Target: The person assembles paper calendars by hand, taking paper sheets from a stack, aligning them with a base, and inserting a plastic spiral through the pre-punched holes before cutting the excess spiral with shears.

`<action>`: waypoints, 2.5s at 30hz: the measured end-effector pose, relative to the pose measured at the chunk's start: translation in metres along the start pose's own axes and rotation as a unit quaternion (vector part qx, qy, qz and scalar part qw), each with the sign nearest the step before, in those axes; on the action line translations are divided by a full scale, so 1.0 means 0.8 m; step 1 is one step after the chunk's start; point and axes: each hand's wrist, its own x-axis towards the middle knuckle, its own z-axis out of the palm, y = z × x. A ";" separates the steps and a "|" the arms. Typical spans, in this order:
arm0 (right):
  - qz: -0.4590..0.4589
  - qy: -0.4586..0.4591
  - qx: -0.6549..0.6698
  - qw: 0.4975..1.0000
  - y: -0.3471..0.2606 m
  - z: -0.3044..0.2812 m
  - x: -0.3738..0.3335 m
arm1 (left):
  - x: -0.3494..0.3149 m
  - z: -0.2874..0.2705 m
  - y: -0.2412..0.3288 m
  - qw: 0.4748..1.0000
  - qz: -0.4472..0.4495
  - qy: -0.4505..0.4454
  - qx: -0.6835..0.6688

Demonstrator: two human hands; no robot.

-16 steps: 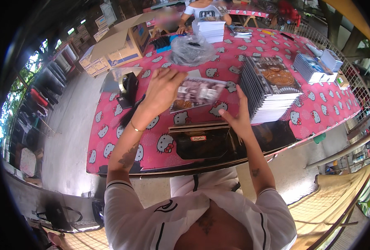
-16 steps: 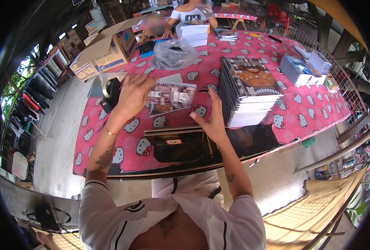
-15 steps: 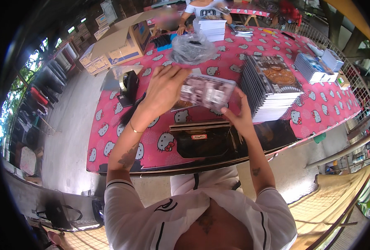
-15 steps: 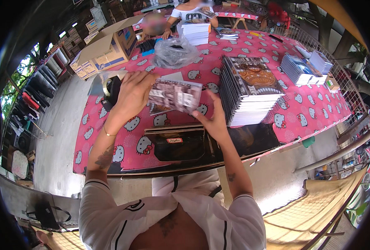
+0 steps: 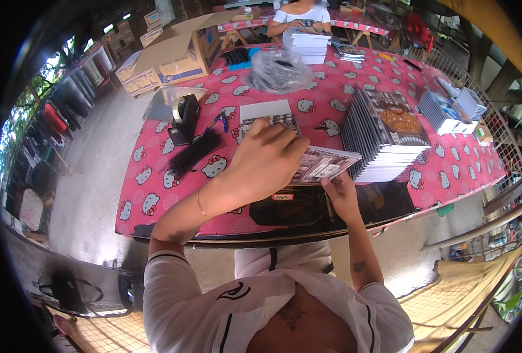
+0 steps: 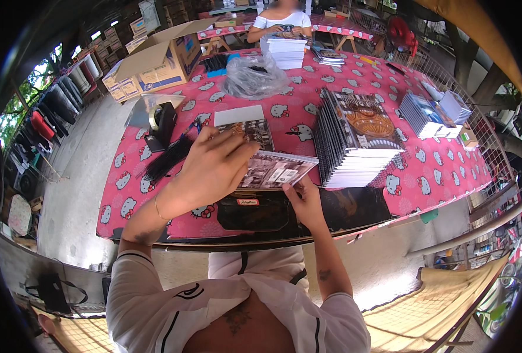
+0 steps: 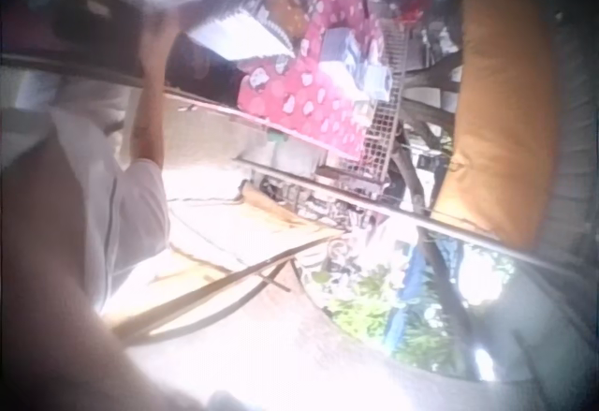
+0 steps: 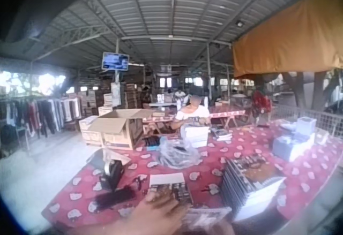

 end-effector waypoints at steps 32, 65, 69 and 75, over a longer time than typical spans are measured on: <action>-0.262 -0.078 -0.460 0.845 -0.074 0.132 0.048 | -0.240 0.187 -0.195 0.925 -0.347 0.139 0.065; -0.246 -0.101 -0.454 0.850 -0.069 0.126 0.066 | -0.161 0.099 -0.055 0.960 -0.193 0.020 -0.201; -0.217 -0.105 -0.467 0.851 -0.089 0.101 0.059 | -0.133 0.079 -0.042 0.962 -0.192 0.036 -0.189; -0.164 -0.114 -0.468 0.861 -0.078 0.096 0.063 | -0.122 0.119 0.010 0.969 -0.229 0.028 0.091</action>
